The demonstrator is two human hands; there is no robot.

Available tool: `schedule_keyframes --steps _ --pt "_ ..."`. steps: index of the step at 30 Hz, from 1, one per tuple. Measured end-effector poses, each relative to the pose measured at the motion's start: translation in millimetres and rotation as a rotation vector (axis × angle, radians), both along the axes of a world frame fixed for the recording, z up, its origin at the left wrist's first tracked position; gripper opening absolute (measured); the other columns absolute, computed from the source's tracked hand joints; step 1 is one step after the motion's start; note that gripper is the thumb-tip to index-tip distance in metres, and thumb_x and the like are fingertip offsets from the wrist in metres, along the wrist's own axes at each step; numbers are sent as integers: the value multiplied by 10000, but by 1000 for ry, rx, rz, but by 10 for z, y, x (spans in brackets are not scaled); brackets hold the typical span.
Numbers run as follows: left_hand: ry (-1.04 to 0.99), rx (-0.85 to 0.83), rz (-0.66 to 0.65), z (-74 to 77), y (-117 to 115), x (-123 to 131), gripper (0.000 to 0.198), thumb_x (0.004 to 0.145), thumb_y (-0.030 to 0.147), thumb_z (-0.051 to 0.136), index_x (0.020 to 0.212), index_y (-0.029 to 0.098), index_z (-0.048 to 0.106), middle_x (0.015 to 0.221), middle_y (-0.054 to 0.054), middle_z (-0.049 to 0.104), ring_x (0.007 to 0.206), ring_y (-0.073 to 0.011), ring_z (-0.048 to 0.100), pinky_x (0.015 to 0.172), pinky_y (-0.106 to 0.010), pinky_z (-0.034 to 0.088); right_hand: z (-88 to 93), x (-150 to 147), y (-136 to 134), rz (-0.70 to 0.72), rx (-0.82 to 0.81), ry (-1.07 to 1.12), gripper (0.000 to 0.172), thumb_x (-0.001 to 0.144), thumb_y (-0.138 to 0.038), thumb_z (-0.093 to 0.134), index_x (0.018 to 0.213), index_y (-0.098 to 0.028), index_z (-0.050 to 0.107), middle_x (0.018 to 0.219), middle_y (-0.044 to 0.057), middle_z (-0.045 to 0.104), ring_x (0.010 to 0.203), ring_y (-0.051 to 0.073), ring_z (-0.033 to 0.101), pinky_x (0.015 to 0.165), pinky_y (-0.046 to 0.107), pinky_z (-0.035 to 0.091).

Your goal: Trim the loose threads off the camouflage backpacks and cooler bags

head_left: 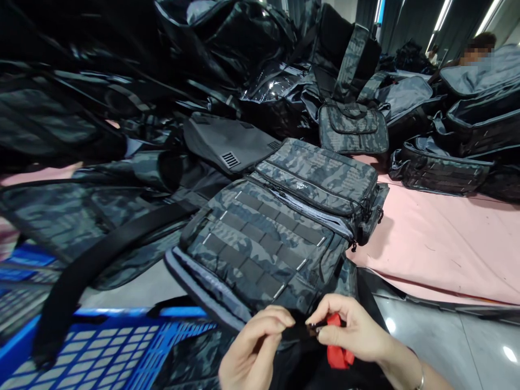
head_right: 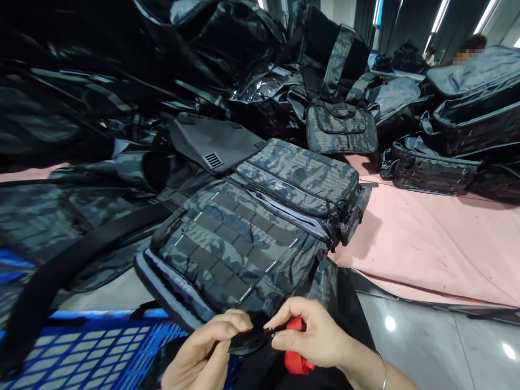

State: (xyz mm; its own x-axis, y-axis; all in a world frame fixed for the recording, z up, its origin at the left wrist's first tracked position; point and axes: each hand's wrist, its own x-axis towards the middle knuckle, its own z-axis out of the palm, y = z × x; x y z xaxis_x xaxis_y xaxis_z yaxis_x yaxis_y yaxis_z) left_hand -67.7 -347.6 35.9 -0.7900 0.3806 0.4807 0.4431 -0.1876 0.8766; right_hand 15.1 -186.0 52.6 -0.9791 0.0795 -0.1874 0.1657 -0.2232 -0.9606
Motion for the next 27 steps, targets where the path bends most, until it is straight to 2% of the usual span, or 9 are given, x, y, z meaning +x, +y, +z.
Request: schedule_keyframes --steps 4,7,12,16,19,22,24,27 --pt "17 -18 -10 -5 -4 3 149 820 103 541 807 235 611 708 -4 635 694 -153 614 660 -270 523 -12 -10 4 -30 36 -30 116 691 -232 637 765 -143 635 671 -16 553 580 75 435 575 203 341" --pt "22 -33 -7 -8 2 2 160 809 92 543 809 235 615 720 -11 643 702 -165 622 657 -286 523 -15 6 2 -55 30 -39 94 688 -208 623 764 -152 629 689 -16 562 590 76 445 592 207 349" --pt "24 -62 -28 15 10 5 163 804 96 544 814 240 618 718 -17 654 688 -172 627 662 -300 521 -29 59 22 -71 102 -20 122 694 -248 658 783 -166 643 666 -25 551 594 86 464 604 217 364" --pt "-30 -144 -56 39 -10 -9 106 811 147 553 790 239 601 696 -4 639 673 -153 619 636 -240 515 -83 60 62 -157 89 1 133 724 -288 642 789 -173 628 710 -12 584 604 92 502 619 225 399" --pt "-114 -232 -36 59 -13 -12 30 795 231 591 768 222 597 711 -9 633 646 -148 605 560 -202 494 -160 39 82 -299 203 12 138 736 -248 623 858 -183 628 753 -5 601 670 112 548 677 244 434" --pt "-220 -344 30 92 35 -8 105 787 297 603 742 206 575 686 3 601 593 -132 565 538 -202 468 -270 34 97 -454 394 24 183 757 -217 594 936 -192 622 840 15 622 767 141 587 740 271 454" --pt "-239 -404 56 115 95 -12 160 798 329 586 711 201 546 636 19 562 555 -119 531 532 -204 448 -339 46 106 -505 473 37 198 771 -217 582 964 -193 617 879 23 628 797 150 596 757 278 462" --pt "-180 -458 77 135 194 -27 215 831 369 529 695 204 511 593 31 519 530 -119 506 517 -213 427 -394 78 116 -518 499 52 206 791 -239 580 988 -183 609 885 32 638 809 160 601 764 290 475"
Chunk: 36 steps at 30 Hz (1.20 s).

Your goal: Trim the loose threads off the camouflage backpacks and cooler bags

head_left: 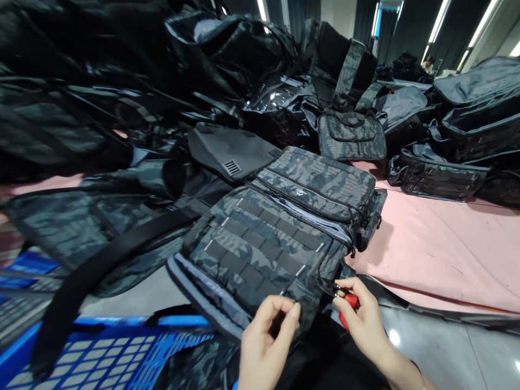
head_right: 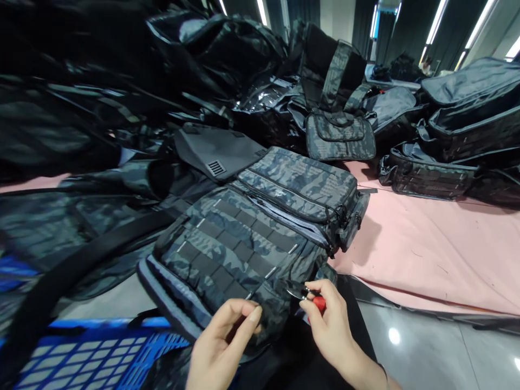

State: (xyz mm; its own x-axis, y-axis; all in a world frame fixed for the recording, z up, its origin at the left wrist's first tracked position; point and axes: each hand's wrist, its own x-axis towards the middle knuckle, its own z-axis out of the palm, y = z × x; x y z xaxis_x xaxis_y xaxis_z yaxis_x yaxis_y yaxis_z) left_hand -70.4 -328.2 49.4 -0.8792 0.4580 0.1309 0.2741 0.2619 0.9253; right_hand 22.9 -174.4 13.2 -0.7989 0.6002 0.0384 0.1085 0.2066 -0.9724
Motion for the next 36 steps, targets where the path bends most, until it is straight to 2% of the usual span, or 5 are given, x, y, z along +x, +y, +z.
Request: schedule_keyframes --steps 8,14,22,29,36 --pt "498 -335 84 29 104 -121 172 837 333 510 703 226 510 581 19 531 550 -157 540 537 -262 405 13 41 0 -1 -41 15 262 827 -348 587 992 -146 608 887 64 649 800 185 604 742 287 486" --pt "439 -277 68 -4 -165 -413 172 860 368 472 833 232 575 766 -14 643 712 -176 611 651 -279 473 -124 64 19 -109 -58 55 367 770 -470 633 956 -154 642 841 60 665 759 189 615 707 258 494" --pt "360 -507 486 -102 -724 -1154 266 821 437 436 869 227 591 828 -50 692 775 -226 634 672 -312 453 -284 158 161 -165 -43 80 388 742 -504 643 924 -162 660 852 63 678 817 210 636 743 255 502" --pt "363 -535 458 -69 -737 -1431 188 726 389 511 628 233 549 631 -15 603 626 -203 570 567 -280 389 -306 142 133 -152 -49 92 382 732 -500 648 921 -169 669 778 51 662 785 209 634 729 260 509" --pt "438 -365 609 30 -760 -1718 318 802 447 400 873 191 574 933 -120 634 939 -281 562 857 -380 398 -391 208 193 -197 -45 74 411 699 -541 657 882 -174 680 734 58 668 743 225 648 687 267 528"
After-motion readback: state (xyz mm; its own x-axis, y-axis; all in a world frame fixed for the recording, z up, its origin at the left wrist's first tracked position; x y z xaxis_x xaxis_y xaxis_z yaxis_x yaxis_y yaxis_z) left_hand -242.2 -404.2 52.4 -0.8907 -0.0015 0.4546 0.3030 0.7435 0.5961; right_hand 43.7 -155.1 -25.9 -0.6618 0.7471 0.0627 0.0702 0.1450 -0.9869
